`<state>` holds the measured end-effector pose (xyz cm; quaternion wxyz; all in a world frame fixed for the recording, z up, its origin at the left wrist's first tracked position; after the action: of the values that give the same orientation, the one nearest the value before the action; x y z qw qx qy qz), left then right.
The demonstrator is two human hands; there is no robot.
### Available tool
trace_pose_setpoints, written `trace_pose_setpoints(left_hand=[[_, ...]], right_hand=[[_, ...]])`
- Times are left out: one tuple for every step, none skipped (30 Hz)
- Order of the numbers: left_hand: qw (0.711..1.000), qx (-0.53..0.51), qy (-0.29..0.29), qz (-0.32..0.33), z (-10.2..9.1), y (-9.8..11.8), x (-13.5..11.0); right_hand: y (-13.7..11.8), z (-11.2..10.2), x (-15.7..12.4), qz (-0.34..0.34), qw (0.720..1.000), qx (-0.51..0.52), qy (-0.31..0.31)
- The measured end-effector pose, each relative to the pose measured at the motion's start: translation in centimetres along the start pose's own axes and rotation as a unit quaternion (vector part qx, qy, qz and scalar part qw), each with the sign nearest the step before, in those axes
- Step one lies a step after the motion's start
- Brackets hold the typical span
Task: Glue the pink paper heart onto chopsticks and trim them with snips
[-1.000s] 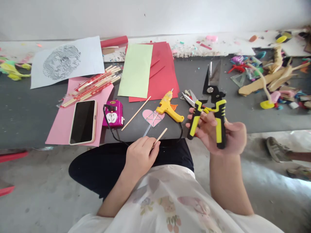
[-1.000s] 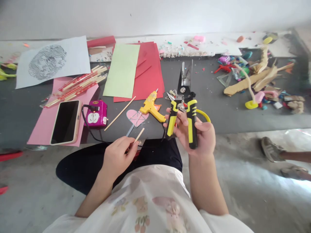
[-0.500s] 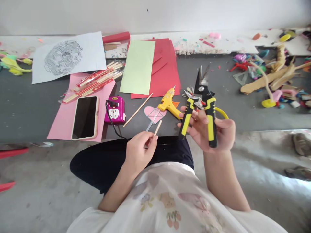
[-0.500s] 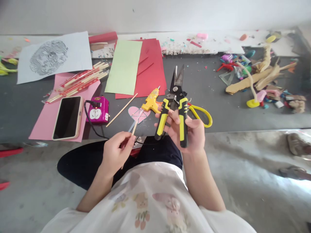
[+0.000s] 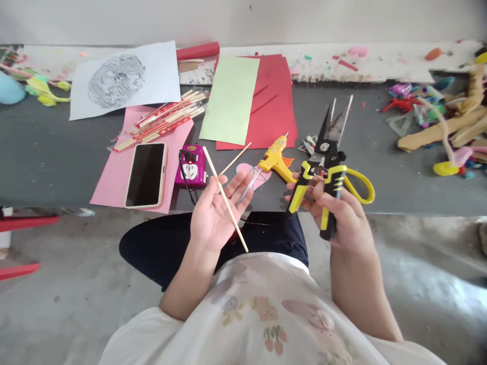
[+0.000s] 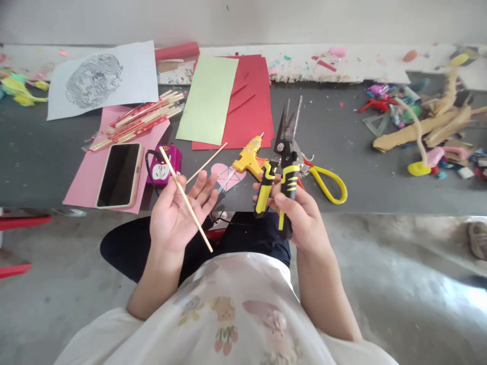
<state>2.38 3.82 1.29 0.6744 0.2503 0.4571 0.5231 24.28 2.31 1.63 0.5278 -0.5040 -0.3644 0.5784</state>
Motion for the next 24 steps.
trace_pose_setpoints(left_hand=[[1.000, 0.003, -0.006, 0.000, 0.1, 0.1, 0.0], [1.000, 0.004, -0.010, -0.001, 0.2, 0.1, 0.0], [1.000, 0.005, -0.014, -0.002, 0.2, 0.1, 0.0], [1.000, 0.004, -0.015, -0.001, 0.2, 0.1, 0.0], [1.000, 0.002, -0.012, 0.001, 0.2, 0.1, 0.0], [1.000, 0.000, -0.005, 0.003, 0.1, 0.1, 0.0], [1.000, -0.002, 0.005, 0.004, 0.0, 0.0, 0.1], [1.000, -0.002, 0.015, 0.002, 0.0, -0.1, 0.1], [1.000, -0.001, 0.022, -0.001, -0.1, -0.2, 0.1], [1.000, 0.001, 0.023, -0.006, -0.1, -0.3, 0.2], [1.000, -0.001, 0.021, -0.010, -0.1, -0.3, 0.2], [1.000, -0.010, 0.018, -0.015, -0.1, -0.4, 0.2], [0.999, -0.025, 0.016, -0.020, 0.0, -0.5, 0.3], [0.999, -0.042, 0.013, -0.027, 0.0, -0.5, 0.3], [0.998, -0.056, 0.008, -0.038, 0.1, -0.6, 0.3], [0.997, -0.064, -0.001, -0.051, 0.2, -0.7, 0.2], [0.996, -0.063, -0.013, -0.066, 0.3, -0.9, 0.1], [0.995, -0.054, -0.027, -0.077, 0.4, -1.0, 0.0], [0.995, -0.040, -0.042, -0.083, 0.5, -1.2, -0.2], [0.995, -0.021, -0.057, -0.083, 0.7, -1.5, -0.5], [0.995, 0.002, -0.069, -0.077, 0.9, -1.7, -0.8], [0.993, 0.035, -0.084, -0.069, 1.2, -2.0, -1.1], [0.991, 0.073, -0.092, -0.057, 1.4, -2.2, -1.5], [0.988, 0.113, -0.096, -0.044, 1.7, -2.4, -1.8]], right_hand=[[0.0, 0.0, -0.2, 0.000, 1.000, -0.013, -0.004], [-0.1, 0.0, -0.3, 0.001, 0.999, -0.031, -0.008], [-0.2, -0.1, -0.5, 0.001, 0.998, -0.054, -0.012], [-0.3, -0.2, -0.7, -0.002, 0.997, -0.079, -0.016], [-0.4, -0.2, -0.8, -0.005, 0.994, -0.106, -0.023], [-0.5, -0.3, -1.0, -0.009, 0.991, -0.133, -0.032], [-0.6, -0.3, -1.1, -0.012, 0.987, -0.156, -0.041], [-0.7, -0.3, -1.2, -0.013, 0.983, -0.175, -0.049], [-0.7, -0.3, -1.3, -0.013, 0.981, -0.188, -0.055], [-0.7, -0.3, -1.4, -0.011, 0.979, -0.194, -0.057], [-0.6, -0.3, -1.4, -0.009, 0.979, -0.195, -0.056], [-0.5, -0.3, -1.5, -0.007, 0.980, -0.192, -0.052], [-0.4, -0.3, -1.5, -0.005, 0.981, -0.188, -0.050], [-0.2, -0.2, -1.5, -0.004, 0.981, -0.185, -0.049], [-0.1, -0.2, -1.5, -0.002, 0.982, -0.184, -0.047], [0.1, 0.0, -1.5, -0.002, 0.982, -0.183, -0.045], [0.2, 0.1, -1.5, -0.001, 0.982, -0.181, -0.043], [0.3, 0.3, -1.4, -0.001, 0.983, -0.179, -0.039], [0.4, 0.6, -1.4, -0.002, 0.984, -0.175, -0.034], [0.5, 0.9, -1.3, -0.001, 0.985, -0.168, -0.029], [0.5, 1.3, -1.1, 0.002, 0.987, -0.160, -0.022], [0.6, 1.7, -1.0, 0.007, 0.988, -0.152, -0.017], [0.6, 2.1, -0.8, 0.012, 0.990, -0.142, -0.013], [0.6, 2.5, -0.6, 0.013, 0.991, -0.136, -0.008]])
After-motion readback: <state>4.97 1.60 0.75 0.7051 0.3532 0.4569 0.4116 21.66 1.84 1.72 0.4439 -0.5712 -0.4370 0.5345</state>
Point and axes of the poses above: each hand's wrist, its own x-axis towards the middle knuckle, its own z-axis out of the palm, y = z × x, the point moved 1 cm from there along x, towards the middle knuckle, and after that the axes turned 6 degrees about y, right-handed, at the moved point
